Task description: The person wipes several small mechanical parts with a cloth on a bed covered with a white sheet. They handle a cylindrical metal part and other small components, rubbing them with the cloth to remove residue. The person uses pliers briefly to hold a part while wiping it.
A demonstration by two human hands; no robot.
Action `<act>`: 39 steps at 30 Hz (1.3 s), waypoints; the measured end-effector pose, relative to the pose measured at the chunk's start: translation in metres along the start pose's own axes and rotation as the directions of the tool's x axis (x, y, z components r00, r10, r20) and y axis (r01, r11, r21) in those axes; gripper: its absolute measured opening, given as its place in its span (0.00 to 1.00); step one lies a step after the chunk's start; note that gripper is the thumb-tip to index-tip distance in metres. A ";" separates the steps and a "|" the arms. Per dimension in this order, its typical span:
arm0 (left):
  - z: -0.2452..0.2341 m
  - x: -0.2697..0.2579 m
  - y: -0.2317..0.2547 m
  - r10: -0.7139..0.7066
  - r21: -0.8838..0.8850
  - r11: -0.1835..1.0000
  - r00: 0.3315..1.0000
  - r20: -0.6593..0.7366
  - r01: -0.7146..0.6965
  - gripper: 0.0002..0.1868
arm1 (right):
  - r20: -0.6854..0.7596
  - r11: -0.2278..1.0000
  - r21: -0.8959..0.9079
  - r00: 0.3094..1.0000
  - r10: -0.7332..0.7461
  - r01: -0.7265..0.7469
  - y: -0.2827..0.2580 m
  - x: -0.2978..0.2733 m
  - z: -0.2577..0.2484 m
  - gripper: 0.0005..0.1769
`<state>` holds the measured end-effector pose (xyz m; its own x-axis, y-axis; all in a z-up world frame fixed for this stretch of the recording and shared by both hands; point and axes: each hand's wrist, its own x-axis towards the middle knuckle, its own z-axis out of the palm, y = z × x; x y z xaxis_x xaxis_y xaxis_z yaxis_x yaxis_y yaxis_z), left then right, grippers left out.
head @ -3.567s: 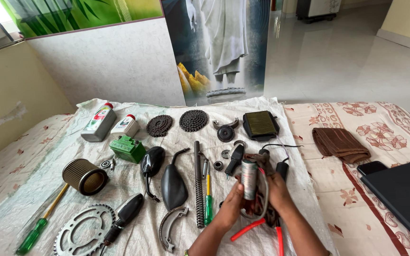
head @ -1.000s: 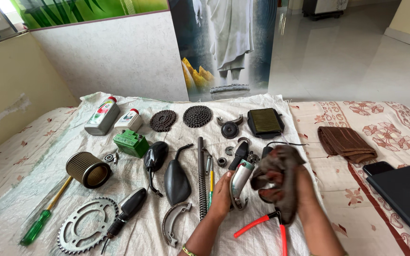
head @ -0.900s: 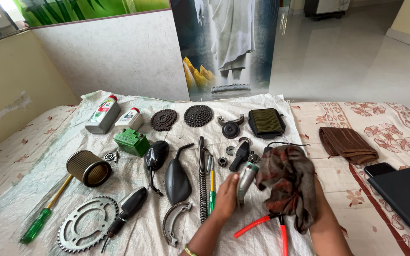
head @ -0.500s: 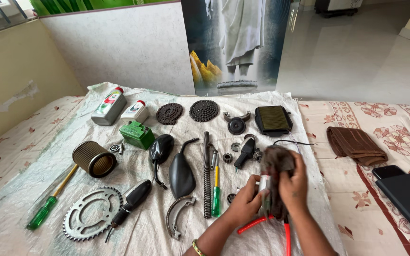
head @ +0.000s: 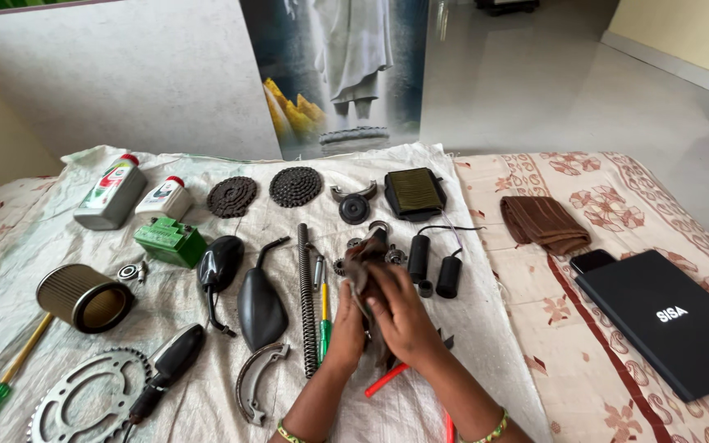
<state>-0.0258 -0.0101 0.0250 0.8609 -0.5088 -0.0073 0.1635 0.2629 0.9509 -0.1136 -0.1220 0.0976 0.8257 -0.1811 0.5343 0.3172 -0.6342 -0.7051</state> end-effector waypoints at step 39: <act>0.014 -0.013 -0.007 0.104 0.363 0.890 0.899 0.426 -0.275 0.22 | -0.394 0.913 -0.400 0.885 -0.247 0.077 -0.004 0.011 -0.051 0.20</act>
<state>-0.0450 -0.0169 0.0232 0.5856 -0.7790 0.2242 -0.2659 0.0766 0.9609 -0.1298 -0.1599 0.1300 0.4686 -0.3001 0.8309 0.1662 -0.8938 -0.4165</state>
